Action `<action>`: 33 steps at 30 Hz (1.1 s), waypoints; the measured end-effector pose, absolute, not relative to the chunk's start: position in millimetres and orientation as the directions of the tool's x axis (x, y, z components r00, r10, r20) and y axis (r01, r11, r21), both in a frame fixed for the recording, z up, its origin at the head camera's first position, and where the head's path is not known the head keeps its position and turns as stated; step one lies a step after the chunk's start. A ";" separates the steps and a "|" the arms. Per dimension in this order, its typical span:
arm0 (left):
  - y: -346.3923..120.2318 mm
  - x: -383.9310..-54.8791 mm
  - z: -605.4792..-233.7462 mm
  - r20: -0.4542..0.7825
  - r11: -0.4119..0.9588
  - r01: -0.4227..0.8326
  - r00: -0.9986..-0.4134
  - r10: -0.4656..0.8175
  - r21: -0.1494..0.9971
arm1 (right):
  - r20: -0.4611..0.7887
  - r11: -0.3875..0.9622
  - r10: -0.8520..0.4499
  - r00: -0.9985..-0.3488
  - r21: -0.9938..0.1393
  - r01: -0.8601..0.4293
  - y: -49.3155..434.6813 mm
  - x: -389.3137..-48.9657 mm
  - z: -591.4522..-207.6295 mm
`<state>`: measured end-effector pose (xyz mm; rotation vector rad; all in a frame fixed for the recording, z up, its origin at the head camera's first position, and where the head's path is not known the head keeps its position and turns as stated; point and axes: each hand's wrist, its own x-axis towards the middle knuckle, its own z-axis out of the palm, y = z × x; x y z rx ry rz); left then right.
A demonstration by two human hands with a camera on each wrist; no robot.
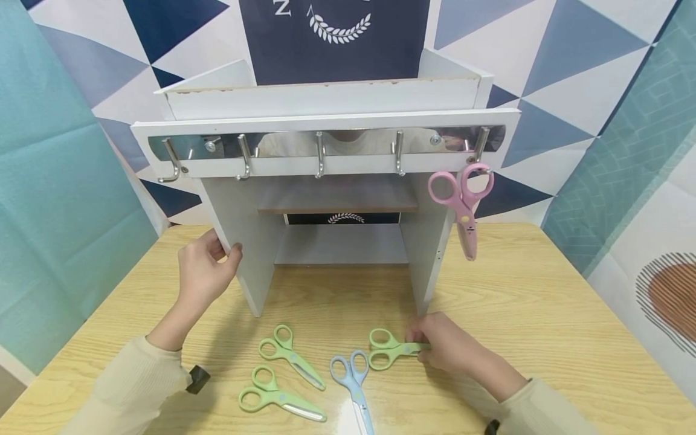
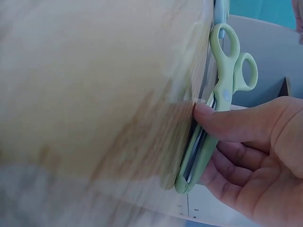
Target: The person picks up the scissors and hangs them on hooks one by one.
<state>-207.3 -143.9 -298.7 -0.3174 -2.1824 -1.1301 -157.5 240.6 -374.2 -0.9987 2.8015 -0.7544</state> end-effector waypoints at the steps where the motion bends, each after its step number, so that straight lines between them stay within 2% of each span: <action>1: -143.8 -207.3 -298.7 0.648 0.599 0.484 -0.757 -0.079 0.638 | 0.102 0.667 -0.613 -0.784 -0.465 -0.582 240.8 -157.4 -374.3; 8: -143.9 -207.4 -299.4 0.651 0.607 0.481 -0.755 -0.081 0.633 | 0.130 0.671 -0.599 -0.790 -0.458 -0.584 241.9 -156.3 -373.4; 17: -144.0 -207.5 -299.2 0.649 0.617 0.475 -0.756 -0.079 0.628 | 0.143 0.708 -0.532 -0.835 -0.465 -0.531 239.8 -155.7 -369.8; 24: -143.7 -207.5 -298.8 0.649 0.619 0.472 -0.756 -0.081 0.627 | 0.153 0.695 -0.456 -0.877 -0.554 -0.458 239.1 -155.9 -368.7; 33: -143.7 -207.1 -298.0 0.643 0.617 0.467 -0.761 -0.085 0.634 | 0.024 0.672 -0.396 -0.918 -0.673 -0.308 236.1 -155.8 -365.5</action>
